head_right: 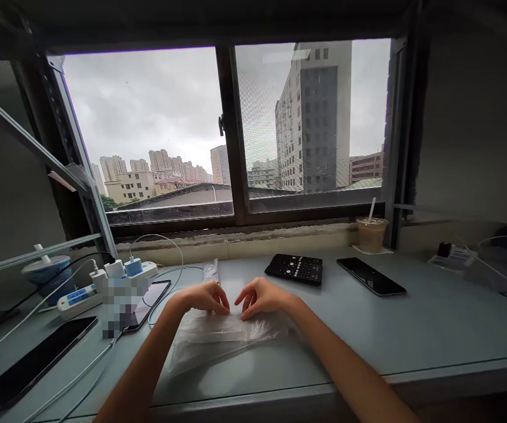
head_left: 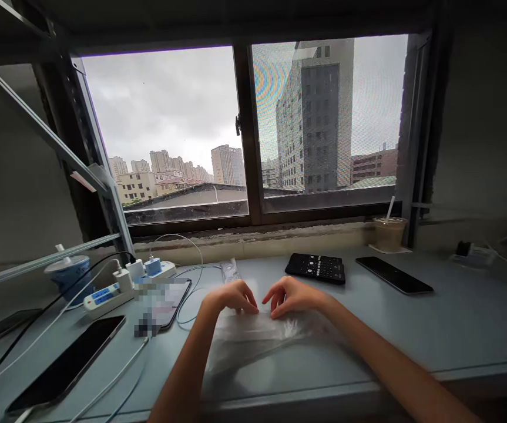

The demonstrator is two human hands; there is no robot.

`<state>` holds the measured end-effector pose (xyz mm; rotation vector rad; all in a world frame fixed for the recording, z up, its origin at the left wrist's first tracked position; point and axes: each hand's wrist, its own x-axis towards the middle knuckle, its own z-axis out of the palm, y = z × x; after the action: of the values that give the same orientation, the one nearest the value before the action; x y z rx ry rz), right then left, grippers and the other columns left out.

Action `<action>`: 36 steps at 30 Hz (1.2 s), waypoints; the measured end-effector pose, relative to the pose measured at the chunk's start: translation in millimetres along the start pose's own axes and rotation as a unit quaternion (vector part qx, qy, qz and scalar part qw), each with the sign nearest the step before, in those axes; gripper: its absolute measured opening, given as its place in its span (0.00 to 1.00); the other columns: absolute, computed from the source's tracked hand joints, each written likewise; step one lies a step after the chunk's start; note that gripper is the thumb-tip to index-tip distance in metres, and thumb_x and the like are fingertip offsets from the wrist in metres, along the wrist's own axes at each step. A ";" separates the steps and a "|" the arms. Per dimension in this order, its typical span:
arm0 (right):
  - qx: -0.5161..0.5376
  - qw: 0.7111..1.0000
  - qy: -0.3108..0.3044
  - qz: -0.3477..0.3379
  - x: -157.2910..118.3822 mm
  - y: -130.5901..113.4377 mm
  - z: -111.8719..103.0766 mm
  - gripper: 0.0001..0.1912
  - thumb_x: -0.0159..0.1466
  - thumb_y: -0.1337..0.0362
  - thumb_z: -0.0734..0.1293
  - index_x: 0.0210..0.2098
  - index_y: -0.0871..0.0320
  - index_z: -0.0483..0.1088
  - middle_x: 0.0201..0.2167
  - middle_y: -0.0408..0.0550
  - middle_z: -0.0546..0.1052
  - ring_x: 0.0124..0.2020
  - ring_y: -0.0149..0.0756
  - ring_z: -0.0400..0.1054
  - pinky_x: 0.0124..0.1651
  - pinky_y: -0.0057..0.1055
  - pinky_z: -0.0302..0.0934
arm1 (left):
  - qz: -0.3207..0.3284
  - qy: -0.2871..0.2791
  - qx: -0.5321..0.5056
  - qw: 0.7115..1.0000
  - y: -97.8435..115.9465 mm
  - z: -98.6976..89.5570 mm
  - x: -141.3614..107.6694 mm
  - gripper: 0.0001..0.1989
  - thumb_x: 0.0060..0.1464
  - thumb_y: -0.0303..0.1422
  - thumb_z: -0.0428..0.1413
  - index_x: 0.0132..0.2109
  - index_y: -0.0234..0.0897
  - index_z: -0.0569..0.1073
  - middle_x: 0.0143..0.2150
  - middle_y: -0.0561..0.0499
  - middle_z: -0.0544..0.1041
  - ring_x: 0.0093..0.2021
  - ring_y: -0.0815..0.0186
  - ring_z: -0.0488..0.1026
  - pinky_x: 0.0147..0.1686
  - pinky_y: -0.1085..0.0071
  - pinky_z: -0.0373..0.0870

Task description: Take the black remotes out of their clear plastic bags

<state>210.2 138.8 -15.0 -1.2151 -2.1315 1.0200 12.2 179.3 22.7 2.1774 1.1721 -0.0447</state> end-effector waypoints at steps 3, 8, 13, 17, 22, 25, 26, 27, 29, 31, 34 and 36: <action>-0.004 1.000 0.002 -0.008 1.7 0.7 1.3 0.25 0.43 0.56 0.73 0.40 0.60 0.74 0.27 0.47 0.76 0.28 0.31 0.69 0.28 0.24 0.58 | -0.007 0.031 -0.004 0.999 1.9 -3.1 -2.4 0.16 0.36 0.41 0.59 0.34 0.37 0.75 0.25 0.53 0.75 0.20 0.69 0.68 0.23 0.74 0.59; 0.012 0.995 0.097 -0.003 2.0 -3.3 -1.4 0.19 0.51 0.53 0.68 0.35 0.62 0.75 0.28 0.49 0.77 0.25 0.29 0.68 0.27 0.24 0.59 | -0.050 0.319 0.040 0.946 5.2 -9.7 -5.5 0.16 0.46 0.47 0.51 0.34 0.40 0.73 0.33 0.52 0.77 0.28 0.64 0.74 0.32 0.70 0.62; 0.044 0.962 0.258 0.074 1.7 -6.1 -10.5 0.15 0.55 0.57 0.64 0.33 0.62 0.73 0.29 0.50 0.77 0.21 0.27 0.67 0.22 0.22 0.57 | -0.172 0.333 0.111 0.921 -4.4 -7.7 0.5 0.23 0.41 0.50 0.54 0.40 0.38 0.70 0.46 0.41 0.74 0.49 0.52 0.68 0.41 0.64 0.61; 0.089 0.923 0.364 0.088 4.0 -4.3 -14.7 0.11 0.57 0.62 0.62 0.35 0.61 0.72 0.29 0.48 0.76 0.20 0.24 0.66 0.21 0.20 0.57 | -0.170 0.278 0.117 0.938 -8.1 -1.1 6.2 0.24 0.33 0.42 0.61 0.40 0.37 0.69 0.45 0.41 0.74 0.48 0.51 0.69 0.41 0.64 0.62; 0.104 0.914 0.382 0.088 5.0 -7.0 -12.6 0.11 0.58 0.64 0.60 0.35 0.61 0.71 0.29 0.48 0.76 0.19 0.24 0.65 0.20 0.20 0.56 | -0.144 0.258 0.106 0.949 -3.4 3.5 7.2 0.21 0.34 0.32 0.60 0.40 0.37 0.69 0.44 0.42 0.74 0.44 0.54 0.72 0.39 0.67 0.63; 0.097 0.923 0.363 0.085 3.8 -9.3 -10.0 0.11 0.57 0.63 0.61 0.34 0.60 0.72 0.29 0.47 0.76 0.20 0.24 0.66 0.21 0.21 0.57 | -0.126 0.248 0.092 0.956 -0.7 3.3 6.0 0.26 0.33 0.41 0.62 0.42 0.38 0.68 0.42 0.45 0.75 0.38 0.57 0.74 0.36 0.67 0.65; 0.092 0.925 0.358 0.086 3.4 -9.4 -9.5 0.11 0.57 0.62 0.61 0.34 0.60 0.72 0.29 0.47 0.76 0.21 0.25 0.66 0.22 0.21 0.57 | -0.123 0.252 0.092 0.955 -0.2 2.9 5.5 0.28 0.31 0.43 0.62 0.43 0.39 0.68 0.41 0.46 0.75 0.39 0.56 0.74 0.37 0.67 0.65; 0.082 0.926 0.357 0.088 3.2 -9.1 -9.3 0.11 0.56 0.62 0.61 0.34 0.59 0.72 0.29 0.47 0.77 0.21 0.25 0.67 0.22 0.21 0.58 | -0.123 0.261 0.096 0.953 0.1 2.3 5.1 0.30 0.29 0.44 0.63 0.43 0.39 0.68 0.41 0.46 0.75 0.41 0.55 0.73 0.39 0.66 0.64; 0.041 0.925 0.365 0.094 2.8 -7.5 -9.6 0.11 0.56 0.62 0.61 0.34 0.58 0.72 0.28 0.45 0.77 0.21 0.26 0.68 0.24 0.22 0.58 | -0.133 0.281 0.108 0.944 0.1 1.0 4.6 0.30 0.25 0.38 0.66 0.41 0.40 0.70 0.42 0.45 0.75 0.46 0.51 0.71 0.42 0.63 0.63; -0.019 0.919 0.379 0.104 2.5 -5.6 -10.3 0.11 0.56 0.62 0.61 0.34 0.57 0.73 0.27 0.43 0.77 0.21 0.27 0.68 0.27 0.24 0.58 | -0.148 0.289 0.112 0.939 -0.3 0.1 4.4 0.26 0.23 0.30 0.65 0.37 0.39 0.72 0.40 0.45 0.76 0.45 0.50 0.71 0.41 0.62 0.63; -0.100 0.910 0.385 0.118 1.8 -4.4 -10.2 0.10 0.54 0.61 0.62 0.32 0.54 0.74 0.27 0.41 0.77 0.23 0.28 0.69 0.31 0.26 0.58 | -0.154 0.301 0.100 0.936 0.7 0.1 4.4 0.11 0.30 0.27 0.61 0.28 0.38 0.73 0.30 0.46 0.77 0.38 0.53 0.74 0.37 0.64 0.64; -0.129 0.909 0.379 0.112 1.8 -5.2 -9.0 0.09 0.53 0.60 0.64 0.31 0.52 0.74 0.29 0.40 0.77 0.25 0.29 0.70 0.31 0.27 0.57 | -0.140 0.320 0.084 0.933 3.2 1.0 4.5 0.03 0.36 0.29 0.58 0.25 0.38 0.74 0.26 0.48 0.77 0.35 0.57 0.75 0.36 0.66 0.64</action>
<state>213.0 141.9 -5.4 -1.6673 -1.5458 0.2443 17.6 180.9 22.2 2.2194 1.8949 0.4971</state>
